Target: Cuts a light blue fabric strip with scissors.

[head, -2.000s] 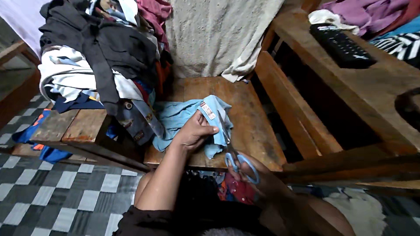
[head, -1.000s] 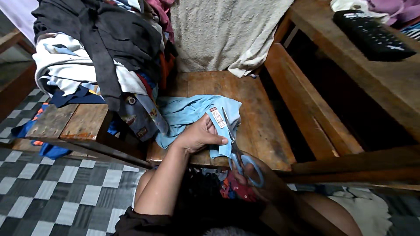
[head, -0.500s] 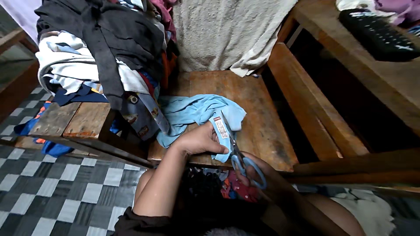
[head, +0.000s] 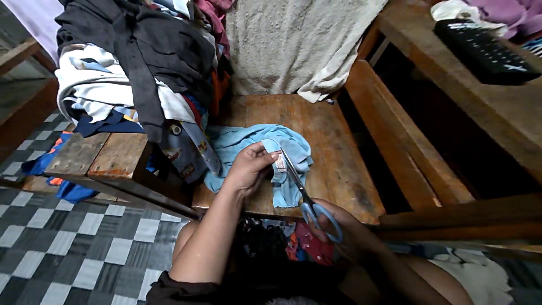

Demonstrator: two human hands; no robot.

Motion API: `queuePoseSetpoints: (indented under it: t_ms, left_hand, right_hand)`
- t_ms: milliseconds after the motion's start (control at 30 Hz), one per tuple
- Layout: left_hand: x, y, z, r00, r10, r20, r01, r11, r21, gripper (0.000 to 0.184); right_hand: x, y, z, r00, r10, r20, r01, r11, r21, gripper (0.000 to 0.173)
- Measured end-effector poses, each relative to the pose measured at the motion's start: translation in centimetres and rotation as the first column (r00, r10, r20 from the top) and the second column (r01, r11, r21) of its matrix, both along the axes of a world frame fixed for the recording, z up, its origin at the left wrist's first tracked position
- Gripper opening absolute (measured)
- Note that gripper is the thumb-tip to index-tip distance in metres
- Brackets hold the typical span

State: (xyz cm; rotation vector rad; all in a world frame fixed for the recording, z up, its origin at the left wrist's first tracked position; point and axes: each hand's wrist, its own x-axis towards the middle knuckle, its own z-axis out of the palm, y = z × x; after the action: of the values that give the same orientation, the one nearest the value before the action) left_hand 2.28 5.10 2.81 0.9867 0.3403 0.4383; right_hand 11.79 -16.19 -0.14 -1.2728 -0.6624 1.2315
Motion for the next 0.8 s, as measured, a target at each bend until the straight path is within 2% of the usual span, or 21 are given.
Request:
queuePoseSetpoints:
  t_ms: [133, 233, 333, 433, 500, 533, 600, 667, 733, 800]
  left_hand:
    - [-0.2, 0.0, 0.2, 0.998, 0.036, 0.042, -0.035, 0.999, -0.014, 0.035]
    - [-0.6, 0.1, 0.5, 1.0, 0.005, 0.019, -0.007, 0.998, 0.07, 0.054]
    - [-0.8, 0.0, 0.8, 1.0, 0.002, 0.01, -0.003, 0.997, 0.08, 0.05]
    - [-0.9, 0.4, 0.5, 0.997, 0.072, 0.013, -0.072, 0.997, 0.007, 0.048]
    - [-1.0, 0.9, 0.3, 0.995, 0.096, -0.009, -0.096, 0.995, 0.007, 0.047]
    - [-1.1, 1.0, 0.3, 0.996, 0.076, -0.038, -0.075, 0.996, 0.041, 0.045]
    - [-1.4, 1.0, 0.2, 0.99, -0.047, -0.135, 0.07, 0.982, 0.174, 0.041]
    - [-1.3, 0.2, 0.1, 0.938, -0.212, -0.273, 0.295, 0.903, 0.312, 0.042]
    - [-0.6, -1.4, -0.3, 0.851, -0.297, -0.434, 0.479, 0.778, 0.406, 0.048]
    - [0.2, -3.1, -1.1, 0.755, -0.335, -0.563, 0.619, 0.649, 0.443, 0.052]
  right_hand:
    - [0.0, 0.1, -0.1, 0.999, 0.018, -0.045, -0.017, 0.999, 0.036, 0.051]
    - [0.0, 0.3, -0.4, 0.997, 0.064, -0.032, -0.062, 0.995, 0.076, 0.049]
    - [-0.1, 0.6, -0.6, 0.996, 0.093, 0.001, -0.092, 0.993, 0.078, 0.05]
    - [1.7, 0.1, -0.2, 0.967, 0.166, 0.194, -0.163, 0.986, -0.03, 0.053]
    - [4.1, -0.8, 0.3, 0.941, 0.199, 0.276, -0.189, 0.98, -0.062, 0.041]
    - [5.4, -1.2, 0.3, 0.945, 0.177, 0.274, -0.178, 0.984, -0.021, 0.039]
    - [7.7, -1.2, 0.9, 0.961, 0.064, 0.27, -0.102, 0.987, 0.128, 0.041]
    - [8.8, 0.5, 2.6, 0.914, -0.118, 0.388, 0.062, 0.986, 0.152, 0.047]
    - [8.8, 3.9, 4.9, 0.793, -0.16, 0.588, 0.215, 0.976, -0.025, 0.046]
    - [7.7, 8.3, 6.6, 0.747, -0.028, 0.664, 0.254, 0.935, -0.247, 0.059]
